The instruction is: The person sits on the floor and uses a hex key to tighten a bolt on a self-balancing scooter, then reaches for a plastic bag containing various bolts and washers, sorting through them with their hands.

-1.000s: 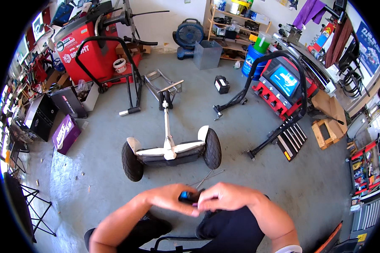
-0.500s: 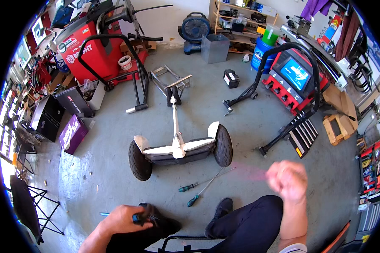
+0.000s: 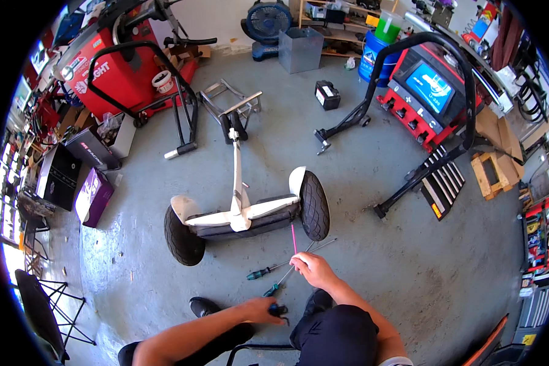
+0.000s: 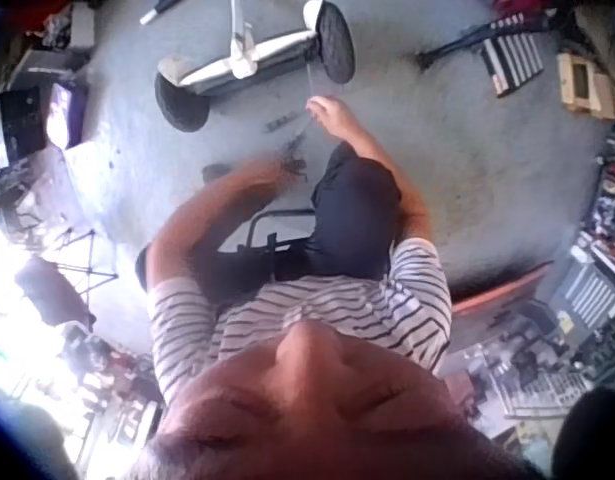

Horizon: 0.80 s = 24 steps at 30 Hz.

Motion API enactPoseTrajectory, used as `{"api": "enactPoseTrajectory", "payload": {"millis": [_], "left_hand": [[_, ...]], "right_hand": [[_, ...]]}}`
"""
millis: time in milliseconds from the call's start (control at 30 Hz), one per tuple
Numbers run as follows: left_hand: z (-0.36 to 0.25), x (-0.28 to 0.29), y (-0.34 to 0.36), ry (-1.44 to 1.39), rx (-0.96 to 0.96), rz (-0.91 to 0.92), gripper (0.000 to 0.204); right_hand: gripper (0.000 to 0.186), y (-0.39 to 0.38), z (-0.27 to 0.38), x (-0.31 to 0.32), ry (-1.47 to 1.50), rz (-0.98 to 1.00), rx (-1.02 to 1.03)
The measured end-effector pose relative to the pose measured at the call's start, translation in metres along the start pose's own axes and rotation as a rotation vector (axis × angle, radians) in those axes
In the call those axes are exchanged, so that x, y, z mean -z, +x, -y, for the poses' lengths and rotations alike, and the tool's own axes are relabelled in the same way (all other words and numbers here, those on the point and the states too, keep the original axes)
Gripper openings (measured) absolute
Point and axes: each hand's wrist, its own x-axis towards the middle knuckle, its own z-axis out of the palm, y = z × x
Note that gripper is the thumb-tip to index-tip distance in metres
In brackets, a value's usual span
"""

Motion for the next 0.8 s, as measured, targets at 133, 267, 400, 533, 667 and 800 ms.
{"api": "enactPoseTrajectory", "payload": {"millis": [133,267,400,533,667,800], "left_hand": [[0.042,-0.082,0.108,0.047,-0.109,-0.049,0.071],[0.059,-0.087,0.136,-0.008,-0.184,0.065,0.068],[0.065,-0.072,0.128,0.102,-0.065,-0.027,0.065],[0.025,-0.038,0.108,0.303,-0.219,-0.407,0.063],[0.004,0.067,0.114,-0.544,-0.036,-0.696,0.040],[-0.043,0.114,0.122,-1.115,-0.130,-0.786,0.030]], "right_hand": [[0.014,0.022,-0.006,-0.004,-0.016,0.002,0.098],[0.012,0.027,-0.012,0.003,-0.043,0.021,0.154],[0.014,0.027,-0.001,0.002,-0.049,0.049,0.124],[0.014,0.023,-0.016,0.007,-0.061,-0.020,0.121],[0.020,0.021,-0.025,-0.009,0.228,-0.063,-0.110],[0.023,0.011,-0.058,-0.021,0.713,-0.090,-0.293]]}}
